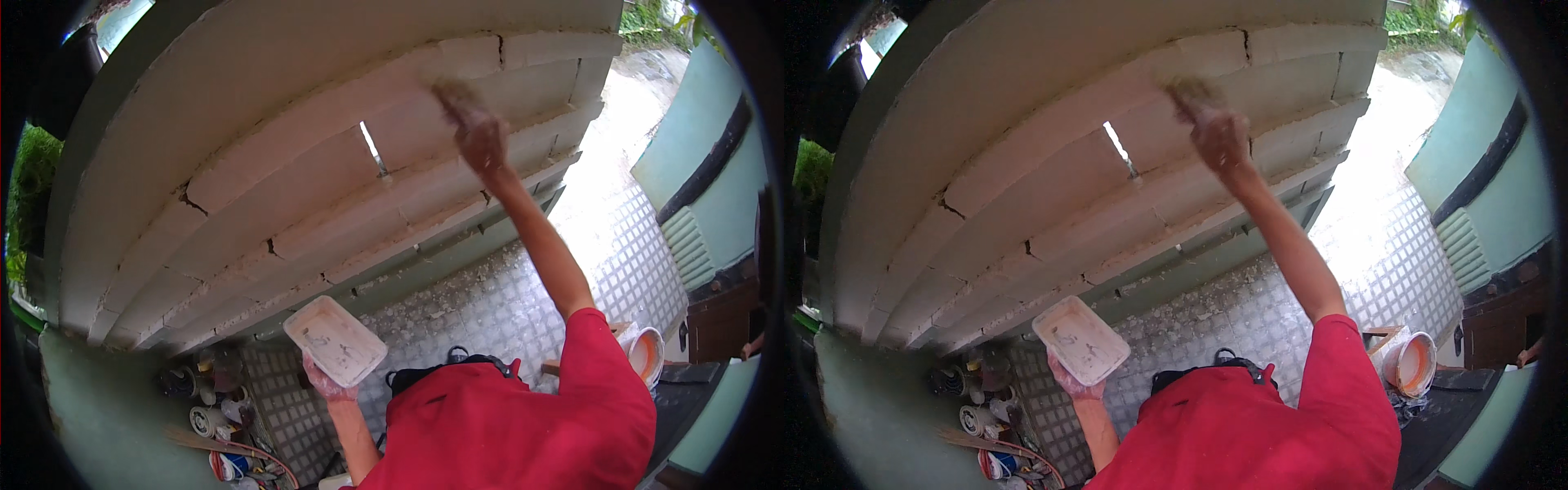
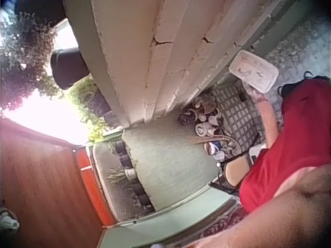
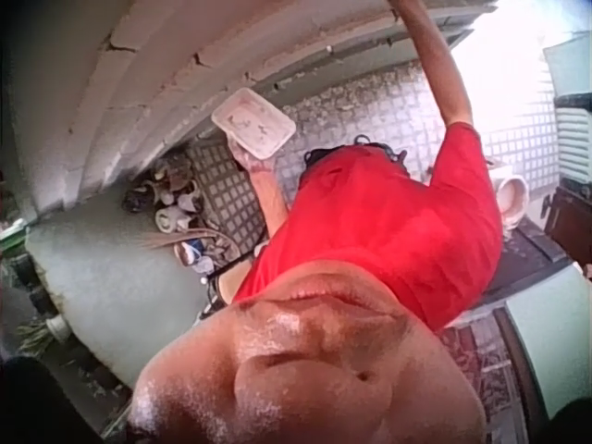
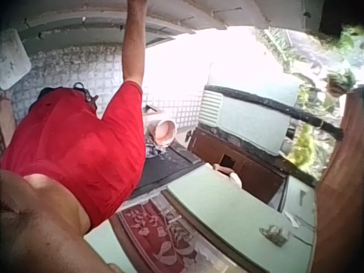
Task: Filling gaps between concrete blocks on an outdoor wall using plaster and a scraper.
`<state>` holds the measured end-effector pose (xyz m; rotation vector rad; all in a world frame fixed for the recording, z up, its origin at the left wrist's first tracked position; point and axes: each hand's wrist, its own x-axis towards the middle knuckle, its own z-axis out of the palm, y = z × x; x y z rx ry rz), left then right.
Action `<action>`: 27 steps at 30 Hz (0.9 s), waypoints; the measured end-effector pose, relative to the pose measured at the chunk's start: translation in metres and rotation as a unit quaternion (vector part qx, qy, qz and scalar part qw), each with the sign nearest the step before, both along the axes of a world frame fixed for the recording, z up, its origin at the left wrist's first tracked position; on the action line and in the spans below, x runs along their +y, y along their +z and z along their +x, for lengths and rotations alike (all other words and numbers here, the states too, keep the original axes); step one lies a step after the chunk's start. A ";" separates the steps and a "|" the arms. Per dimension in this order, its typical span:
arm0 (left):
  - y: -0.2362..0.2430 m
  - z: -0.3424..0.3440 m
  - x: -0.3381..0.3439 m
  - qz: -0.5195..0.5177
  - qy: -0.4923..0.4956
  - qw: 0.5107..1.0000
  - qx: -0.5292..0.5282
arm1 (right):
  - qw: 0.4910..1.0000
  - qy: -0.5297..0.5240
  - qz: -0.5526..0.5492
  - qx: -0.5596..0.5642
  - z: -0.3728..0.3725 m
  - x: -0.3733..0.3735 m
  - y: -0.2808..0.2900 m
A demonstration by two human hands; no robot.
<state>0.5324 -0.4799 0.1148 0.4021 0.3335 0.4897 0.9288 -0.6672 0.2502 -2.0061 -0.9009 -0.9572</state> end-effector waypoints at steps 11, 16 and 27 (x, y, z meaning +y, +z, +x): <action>0.001 -0.002 -0.009 0.003 0.010 0.999 0.034 | 0.973 -0.133 -0.034 -0.187 0.074 -0.037 -0.021; 0.011 0.004 -0.007 0.016 -0.019 0.999 0.032 | 0.988 -0.090 -0.029 -0.119 0.049 -0.060 -0.035; 0.009 0.002 -0.015 0.013 -0.031 0.999 0.019 | 0.975 -0.156 -0.030 -0.153 0.048 -0.034 -0.013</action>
